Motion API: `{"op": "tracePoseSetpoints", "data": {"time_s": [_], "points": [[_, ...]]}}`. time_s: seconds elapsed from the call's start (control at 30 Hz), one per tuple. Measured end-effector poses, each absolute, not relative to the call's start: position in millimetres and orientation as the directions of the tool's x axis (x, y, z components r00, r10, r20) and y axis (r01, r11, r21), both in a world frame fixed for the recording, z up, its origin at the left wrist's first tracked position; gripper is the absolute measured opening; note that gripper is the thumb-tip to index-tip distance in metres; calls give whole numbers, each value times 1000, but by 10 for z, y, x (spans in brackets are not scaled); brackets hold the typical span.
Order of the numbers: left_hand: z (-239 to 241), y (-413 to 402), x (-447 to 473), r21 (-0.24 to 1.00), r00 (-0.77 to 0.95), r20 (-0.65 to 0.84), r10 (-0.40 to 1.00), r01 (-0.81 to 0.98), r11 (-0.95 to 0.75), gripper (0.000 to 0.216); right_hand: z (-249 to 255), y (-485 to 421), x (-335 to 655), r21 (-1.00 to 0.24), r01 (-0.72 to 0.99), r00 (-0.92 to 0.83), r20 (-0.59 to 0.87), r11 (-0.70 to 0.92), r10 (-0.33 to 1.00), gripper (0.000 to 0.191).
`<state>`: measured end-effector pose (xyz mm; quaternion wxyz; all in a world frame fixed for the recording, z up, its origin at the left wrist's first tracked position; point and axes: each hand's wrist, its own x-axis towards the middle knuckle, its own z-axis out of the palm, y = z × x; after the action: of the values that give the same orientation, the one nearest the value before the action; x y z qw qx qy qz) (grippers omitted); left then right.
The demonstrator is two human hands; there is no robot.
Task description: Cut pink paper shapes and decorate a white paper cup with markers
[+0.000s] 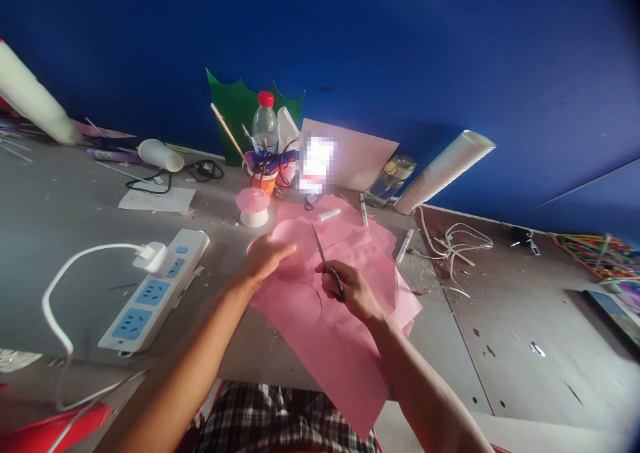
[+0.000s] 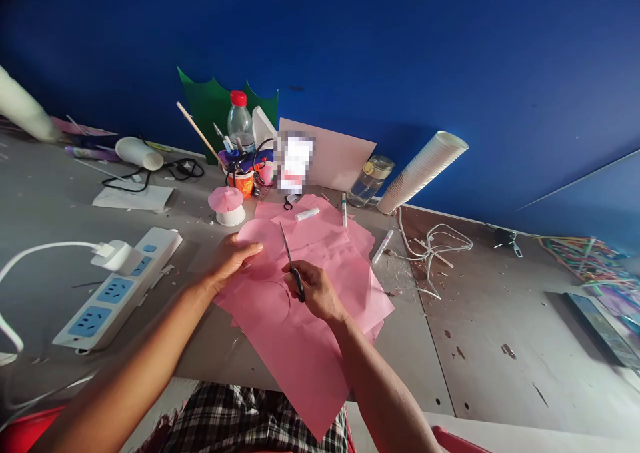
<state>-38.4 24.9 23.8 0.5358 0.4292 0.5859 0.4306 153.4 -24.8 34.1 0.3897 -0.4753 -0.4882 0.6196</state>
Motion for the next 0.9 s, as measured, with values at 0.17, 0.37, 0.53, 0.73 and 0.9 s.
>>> {"op": "tracePoseSetpoints", "data": {"time_s": [0.17,0.37,0.53,0.73,0.9], "points": [[275,260,-419,964,-20,-257,966,71,258,25,345,-235,1576,-977,36,-272,-211,-209,939,19],[282,278,-460,960,36,-275,961,69,272,24,359,-222,1647,-972,98,-311,-235,-215,921,18],[264,303,-482,949,91,-315,945,24,314,23,404,-212,1684,-968,137,-326,-245,-211,913,21],[246,310,-504,943,117,-330,937,3,332,25,475,-207,1698,-967,156,-348,-246,-203,905,20],[239,307,-518,947,162,-315,935,-17,321,22,481,-197,1726,-955,186,-343,-284,-232,895,22]]}}
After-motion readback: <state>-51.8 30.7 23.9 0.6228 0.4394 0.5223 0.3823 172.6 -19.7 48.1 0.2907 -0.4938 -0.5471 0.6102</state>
